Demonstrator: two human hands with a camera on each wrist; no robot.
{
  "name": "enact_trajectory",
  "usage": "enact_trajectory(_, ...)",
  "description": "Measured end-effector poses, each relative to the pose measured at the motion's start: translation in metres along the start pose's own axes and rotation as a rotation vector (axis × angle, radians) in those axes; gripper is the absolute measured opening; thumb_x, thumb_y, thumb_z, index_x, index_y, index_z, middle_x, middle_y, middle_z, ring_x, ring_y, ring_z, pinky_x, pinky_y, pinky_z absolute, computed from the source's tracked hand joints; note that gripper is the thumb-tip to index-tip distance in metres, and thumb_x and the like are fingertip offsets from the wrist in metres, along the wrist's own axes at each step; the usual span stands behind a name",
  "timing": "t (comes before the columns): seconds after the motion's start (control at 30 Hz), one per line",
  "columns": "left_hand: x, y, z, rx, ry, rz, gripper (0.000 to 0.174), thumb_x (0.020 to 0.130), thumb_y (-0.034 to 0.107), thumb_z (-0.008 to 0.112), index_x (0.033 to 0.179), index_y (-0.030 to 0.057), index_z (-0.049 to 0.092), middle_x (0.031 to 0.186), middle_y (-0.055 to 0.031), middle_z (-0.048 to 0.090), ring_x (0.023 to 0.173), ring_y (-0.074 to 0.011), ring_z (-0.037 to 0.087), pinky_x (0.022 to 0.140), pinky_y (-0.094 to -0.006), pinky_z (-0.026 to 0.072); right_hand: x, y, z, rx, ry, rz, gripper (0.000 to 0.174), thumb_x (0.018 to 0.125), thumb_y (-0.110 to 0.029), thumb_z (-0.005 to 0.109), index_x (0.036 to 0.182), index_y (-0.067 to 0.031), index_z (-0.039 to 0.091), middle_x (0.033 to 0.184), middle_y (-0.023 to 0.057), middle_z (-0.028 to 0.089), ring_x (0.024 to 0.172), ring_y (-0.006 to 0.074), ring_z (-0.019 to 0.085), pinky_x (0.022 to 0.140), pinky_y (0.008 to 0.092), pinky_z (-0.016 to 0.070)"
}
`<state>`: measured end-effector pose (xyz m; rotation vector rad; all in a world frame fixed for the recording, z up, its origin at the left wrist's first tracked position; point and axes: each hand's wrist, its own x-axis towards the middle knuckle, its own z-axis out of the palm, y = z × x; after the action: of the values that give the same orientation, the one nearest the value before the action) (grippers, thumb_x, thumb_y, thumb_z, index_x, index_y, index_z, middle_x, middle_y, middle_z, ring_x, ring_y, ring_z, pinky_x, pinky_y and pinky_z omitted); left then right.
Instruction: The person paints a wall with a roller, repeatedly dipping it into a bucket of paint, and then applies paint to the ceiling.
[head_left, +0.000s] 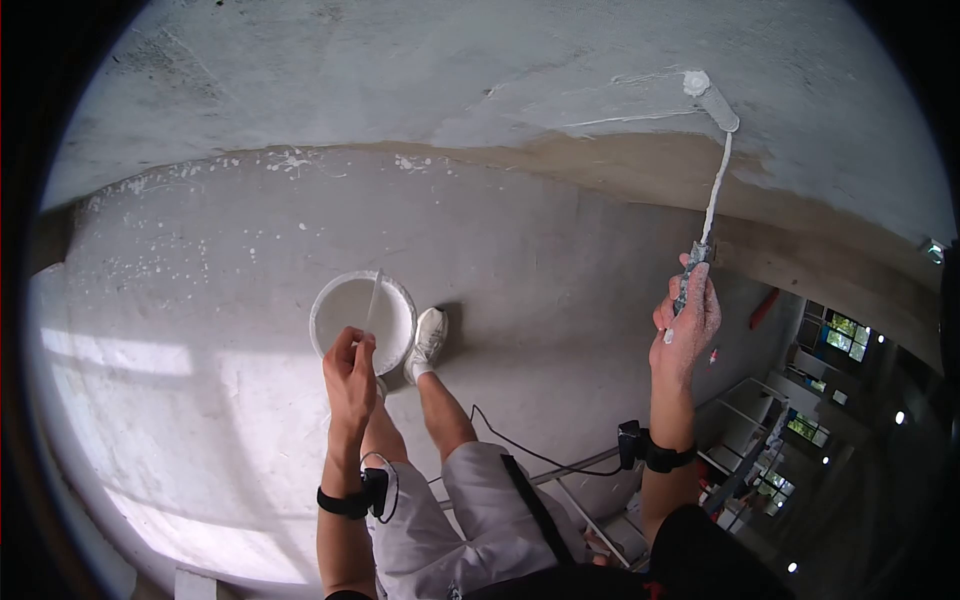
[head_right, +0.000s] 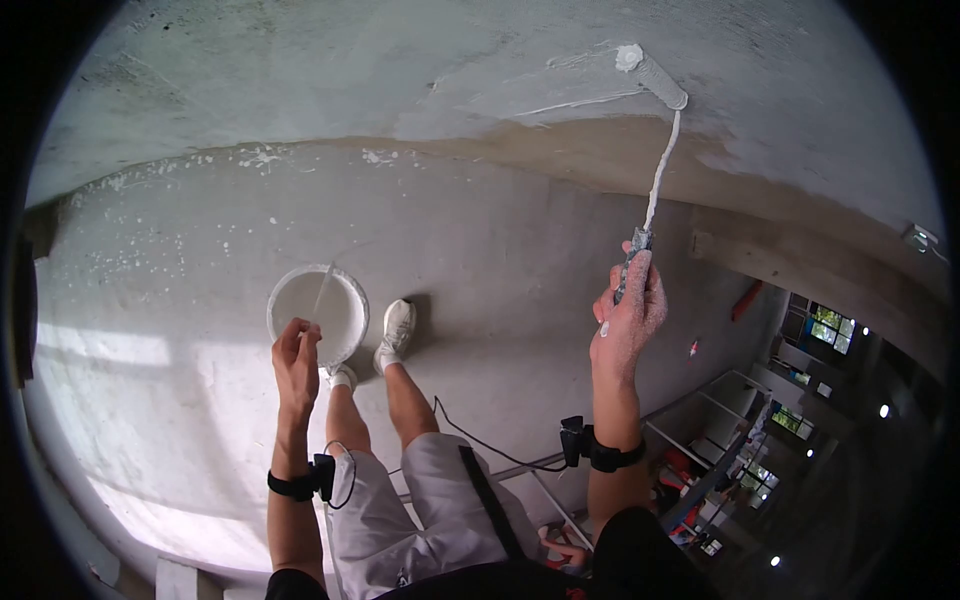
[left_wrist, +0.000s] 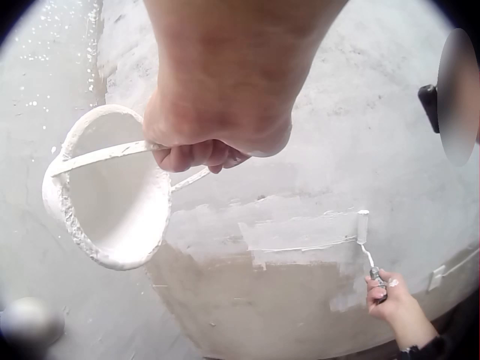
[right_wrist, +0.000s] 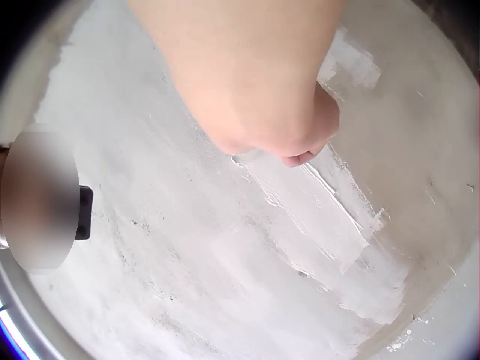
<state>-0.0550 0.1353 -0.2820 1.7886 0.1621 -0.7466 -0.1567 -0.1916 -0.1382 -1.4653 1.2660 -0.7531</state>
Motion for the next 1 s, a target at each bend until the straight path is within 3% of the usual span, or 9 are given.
enact_trajectory(0.2,-0.004,-0.002,0.001,0.017,-0.017,0.009,0.021,0.094,0.015,0.056,0.081,-0.0016,0.056,0.059,0.0011,0.044,0.057,-0.005,0.036,0.05,-0.0261,0.028,0.004,0.009,0.002,0.007,-0.038,0.009,0.033,0.101,-0.033,0.054,0.111,-0.0033,0.063,0.067,-0.0036,0.046,0.043,0.0012,0.032,0.038,0.0202,0.0238)
enact_trajectory(0.5,-0.005,-0.009,0.005,0.004,-0.021,-0.02,0.021,0.094,0.014,0.056,0.081,-0.0014,0.055,0.059,0.0017,0.043,0.056,-0.0047,0.035,0.05,-0.0259,0.0275,0.021,0.093,0.032,-0.136,-0.109,0.107,0.034,0.102,-0.033,0.052,0.11,-0.0018,0.061,0.067,-0.0044,0.043,0.047,0.0011,0.033,0.04,0.0208,0.028)
enact_trajectory(0.67,-0.007,-0.012,0.005,-0.001,-0.007,-0.009,0.02,0.094,0.014,0.056,0.081,-0.0016,0.055,0.059,0.0012,0.044,0.056,-0.0048,0.037,0.05,-0.0256,0.0291,0.025,0.139,0.057,-0.107,-0.151,0.142,0.033,0.101,-0.034,0.054,0.097,-0.0022,0.06,0.064,-0.0056,0.041,0.049,0.0031,0.034,0.041,0.0218,0.0273)
enact_trajectory(0.77,-0.005,-0.012,0.003,0.033,-0.046,-0.081,0.022,0.093,0.018,0.056,0.083,-0.0016,0.056,0.068,-0.0022,0.053,0.063,-0.0068,0.041,0.055,-0.0253,0.0333,0.043,0.179,0.067,-0.166,-0.233,0.165,0.036,0.1,-0.037,0.054,0.102,-0.0014,0.06,0.066,-0.0016,0.046,0.046,0.0037,0.036,0.039,0.0228,0.031)
enact_trajectory(0.9,-0.005,-0.013,0.003,0.032,-0.062,-0.12,0.022,0.093,0.018,0.056,0.084,-0.0017,0.056,0.068,-0.0025,0.053,0.064,-0.007,0.043,0.056,-0.0252,0.0338,0.06,0.206,0.091,-0.354,-0.252,0.095,0.032,0.099,-0.034,0.056,0.091,-0.0035,0.061,0.063,-0.0033,0.044,0.044,0.0056,0.038,0.039,0.0245,0.0315)
enact_trajectory(0.93,-0.007,-0.012,0.002,0.047,-0.067,-0.133,0.022,0.093,0.018,0.056,0.084,-0.0017,0.056,0.069,-0.0027,0.054,0.064,-0.0071,0.043,0.056,-0.0252,0.0341,0.062,0.207,0.095,-0.318,-0.25,0.155,0.039,0.098,-0.029,0.057,0.074,0.0016,0.056,0.06,0.0001,0.043,0.056,0.0104,0.042,0.051,0.0313,0.0357)
enact_trajectory(1.0,-0.008,-0.016,0.003,0.026,-0.062,-0.106,0.022,0.093,0.018,0.056,0.083,-0.0017,0.056,0.068,-0.0026,0.054,0.063,-0.0069,0.043,0.055,-0.0252,0.0338,0.069,0.216,0.1,-0.345,-0.265,0.134,0.041,0.098,-0.03,0.057,0.072,0.0007,0.055,0.059,-0.0006,0.042,0.054,0.01,0.04,0.049,0.031,0.0346)
